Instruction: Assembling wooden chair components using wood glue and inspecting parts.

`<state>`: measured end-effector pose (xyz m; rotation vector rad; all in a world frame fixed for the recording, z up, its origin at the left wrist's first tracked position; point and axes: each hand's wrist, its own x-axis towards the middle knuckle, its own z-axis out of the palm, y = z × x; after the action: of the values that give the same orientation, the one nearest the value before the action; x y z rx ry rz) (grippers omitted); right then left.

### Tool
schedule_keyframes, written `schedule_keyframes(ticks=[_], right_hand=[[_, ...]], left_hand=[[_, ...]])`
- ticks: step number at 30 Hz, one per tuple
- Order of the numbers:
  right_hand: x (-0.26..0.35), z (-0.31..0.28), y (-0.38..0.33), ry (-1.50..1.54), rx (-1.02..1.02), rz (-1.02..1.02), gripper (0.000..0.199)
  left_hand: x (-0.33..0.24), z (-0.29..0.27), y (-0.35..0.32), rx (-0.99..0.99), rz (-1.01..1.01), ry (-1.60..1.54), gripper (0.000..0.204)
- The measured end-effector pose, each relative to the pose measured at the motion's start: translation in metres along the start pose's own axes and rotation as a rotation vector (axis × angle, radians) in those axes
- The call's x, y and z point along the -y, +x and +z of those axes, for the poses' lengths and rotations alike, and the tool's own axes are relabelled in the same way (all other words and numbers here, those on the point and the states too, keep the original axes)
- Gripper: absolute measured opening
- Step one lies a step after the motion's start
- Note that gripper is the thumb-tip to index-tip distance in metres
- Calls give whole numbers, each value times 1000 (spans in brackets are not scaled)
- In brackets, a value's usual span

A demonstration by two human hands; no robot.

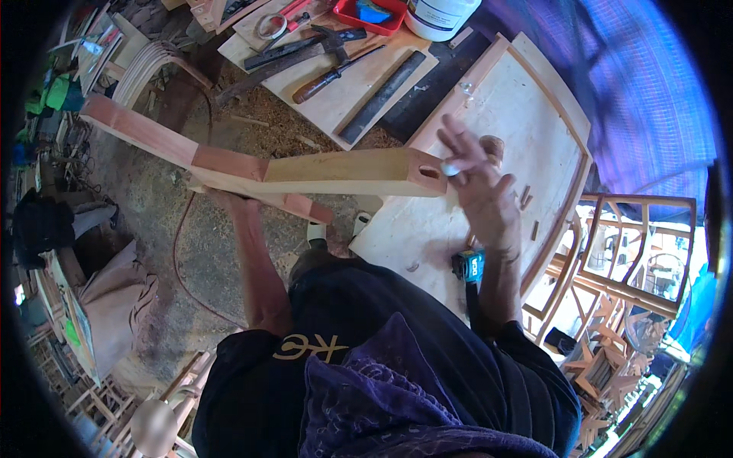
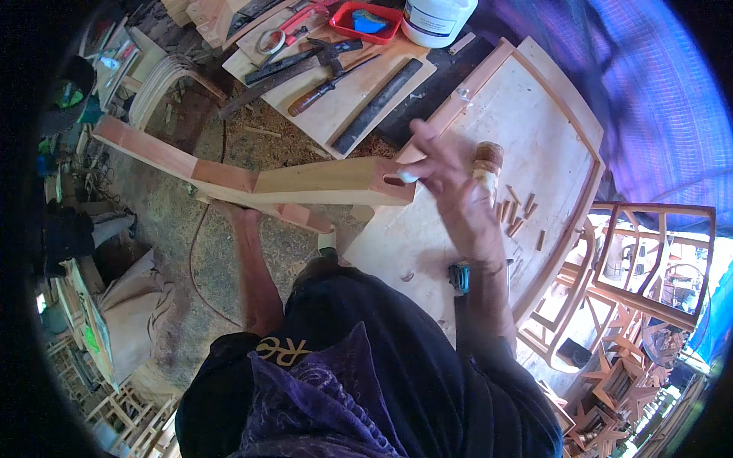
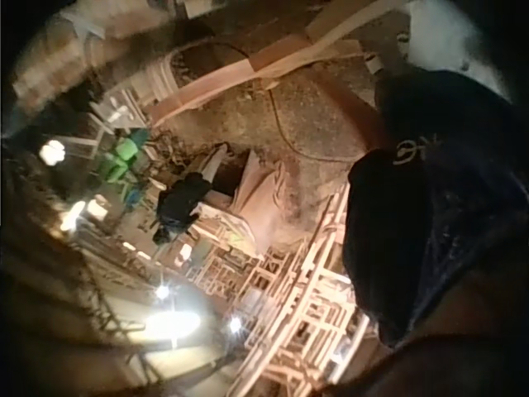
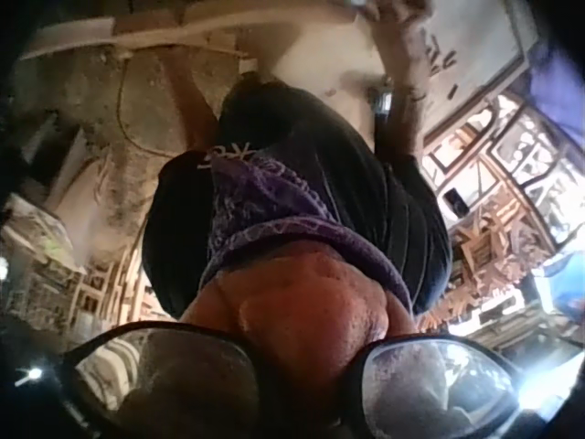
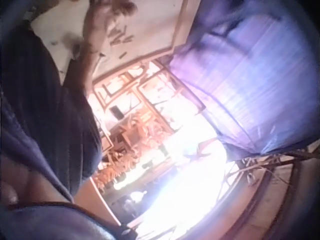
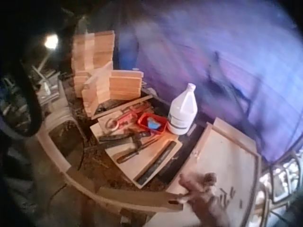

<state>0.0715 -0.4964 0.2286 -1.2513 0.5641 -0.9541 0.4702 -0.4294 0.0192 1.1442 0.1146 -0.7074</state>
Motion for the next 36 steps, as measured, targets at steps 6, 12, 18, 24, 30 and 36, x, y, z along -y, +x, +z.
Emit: schedule_keyframes(ticks=[6,12,18,24,30,36], right_hand=[[-14,22,-9,-21,-3,67,73],[-1,25,-14,-351,9,22,67],[28,27,-18,-1156,67,-117,51],[46,24,-15,-1309,77,-180,47],[58,14,-26,-1219,32,-251,41],[46,-7,-56,-1154,-74,-137,19]], left_hand=[[11,-21,32,35,-43,-154,78],[0,-2,8,-4,-48,-89,85],[-4,2,-4,-20,-63,-115,86],[24,-24,29,166,70,-25,82],[36,-27,24,75,3,-73,81],[41,-53,22,233,-66,-6,84]])
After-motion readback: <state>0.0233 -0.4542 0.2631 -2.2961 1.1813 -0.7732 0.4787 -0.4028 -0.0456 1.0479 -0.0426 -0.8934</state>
